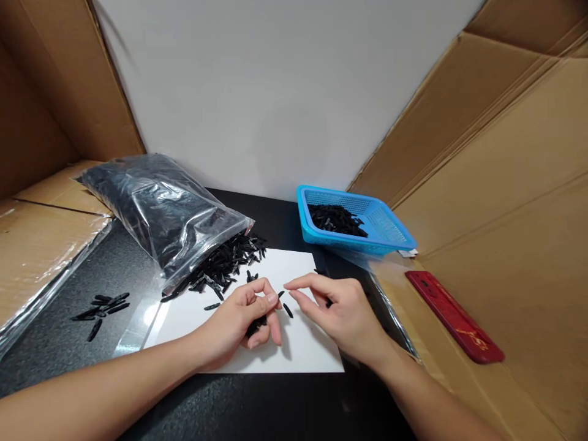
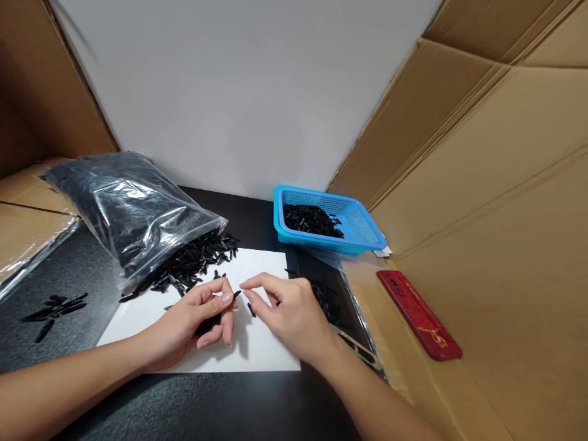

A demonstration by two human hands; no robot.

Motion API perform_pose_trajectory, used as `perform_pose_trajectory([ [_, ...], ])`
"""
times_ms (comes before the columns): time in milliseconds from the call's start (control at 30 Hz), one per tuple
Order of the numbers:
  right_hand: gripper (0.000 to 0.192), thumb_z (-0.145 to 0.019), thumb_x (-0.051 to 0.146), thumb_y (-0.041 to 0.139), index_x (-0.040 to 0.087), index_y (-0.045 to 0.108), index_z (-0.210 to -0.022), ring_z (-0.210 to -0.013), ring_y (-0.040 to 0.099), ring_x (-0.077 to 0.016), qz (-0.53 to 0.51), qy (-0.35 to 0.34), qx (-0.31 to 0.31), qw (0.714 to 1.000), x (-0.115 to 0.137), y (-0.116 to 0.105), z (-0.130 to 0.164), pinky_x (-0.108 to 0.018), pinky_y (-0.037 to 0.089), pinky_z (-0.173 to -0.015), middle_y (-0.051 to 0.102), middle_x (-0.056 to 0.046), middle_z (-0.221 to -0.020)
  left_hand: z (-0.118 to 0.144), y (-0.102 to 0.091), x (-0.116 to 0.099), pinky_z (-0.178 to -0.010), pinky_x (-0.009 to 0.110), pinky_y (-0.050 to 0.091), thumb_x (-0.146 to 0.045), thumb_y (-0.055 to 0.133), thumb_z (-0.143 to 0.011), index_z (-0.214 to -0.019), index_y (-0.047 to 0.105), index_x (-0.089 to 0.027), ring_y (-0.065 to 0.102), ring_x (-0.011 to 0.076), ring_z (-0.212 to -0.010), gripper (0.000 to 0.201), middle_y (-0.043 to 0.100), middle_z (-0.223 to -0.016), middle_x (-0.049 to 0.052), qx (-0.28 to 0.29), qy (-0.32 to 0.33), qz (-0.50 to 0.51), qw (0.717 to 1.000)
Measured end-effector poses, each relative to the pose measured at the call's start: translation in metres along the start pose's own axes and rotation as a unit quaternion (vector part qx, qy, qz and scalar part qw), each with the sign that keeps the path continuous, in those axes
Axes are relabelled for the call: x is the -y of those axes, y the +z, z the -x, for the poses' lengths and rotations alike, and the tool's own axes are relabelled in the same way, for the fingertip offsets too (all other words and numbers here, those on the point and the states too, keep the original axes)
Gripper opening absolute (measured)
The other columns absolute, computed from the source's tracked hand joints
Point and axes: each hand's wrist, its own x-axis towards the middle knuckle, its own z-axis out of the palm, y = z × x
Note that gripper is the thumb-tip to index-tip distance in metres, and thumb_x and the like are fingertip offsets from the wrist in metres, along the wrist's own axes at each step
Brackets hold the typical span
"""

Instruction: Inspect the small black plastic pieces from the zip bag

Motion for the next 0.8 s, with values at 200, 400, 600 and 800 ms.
perform_pose_trajectory([
  [200, 0.022, -0.090, 0.026, 0.057, 0.018, 0.076, -0.094, -0.042, 0.040, -0.0098, 0.024, -0.054, 0.001, 0.998, 0.001, 0.008, 0.005, -0.021, 0.032, -0.046, 0.051, 0.004, -0.049, -0.002, -0.002, 0.001, -0.043, 0.021, 0.019, -0.035, 0.052, -0.095, -0.077, 0.047, -0.018, 0.034, 0.0030, -0.036, 0.025, 0.070, -0.059, 0.001, 0.011, 0.010, -0.006, 1.000],
  [400, 0.016, -0.087, 0.023, 0.061, 0.016, 0.075, -0.084, -0.041, 0.035, -0.0085, 0.002, -0.039, -0.037, 0.999, 0.001, 0.008, 0.004, -0.021, 0.030, -0.044, 0.042, 0.007, -0.047, -0.003, -0.003, 0.003, -0.046, 0.021, 0.022, -0.039, 0.051, -0.096, -0.079, 0.052, -0.016, 0.035, 0.0027, -0.036, 0.028, 0.069, -0.061, 0.001, -0.004, 0.025, 0.007, 1.000],
  [600, 0.014, -0.086, 0.019, 0.061, 0.016, 0.075, -0.086, -0.042, 0.033, -0.0078, -0.017, -0.027, -0.034, 0.999, 0.003, 0.007, 0.005, -0.021, 0.027, -0.044, 0.035, 0.008, -0.049, -0.001, -0.003, 0.003, -0.043, 0.022, 0.019, -0.047, 0.045, -0.096, -0.086, 0.058, -0.015, 0.034, 0.0042, -0.036, 0.036, 0.068, -0.060, 0.002, -0.014, 0.036, 0.016, 0.999],
  [800, 0.007, -0.083, 0.021, 0.060, 0.017, 0.066, -0.084, -0.044, 0.029, -0.0081, -0.124, 0.065, 0.005, 0.990, -0.002, 0.015, 0.001, -0.022, 0.024, -0.047, 0.029, 0.011, -0.048, -0.001, -0.002, 0.001, -0.048, 0.021, 0.023, -0.035, 0.056, -0.093, -0.082, 0.055, -0.016, 0.035, 0.0022, -0.037, 0.022, 0.069, -0.061, 0.001, -0.016, 0.019, 0.002, 1.000],
])
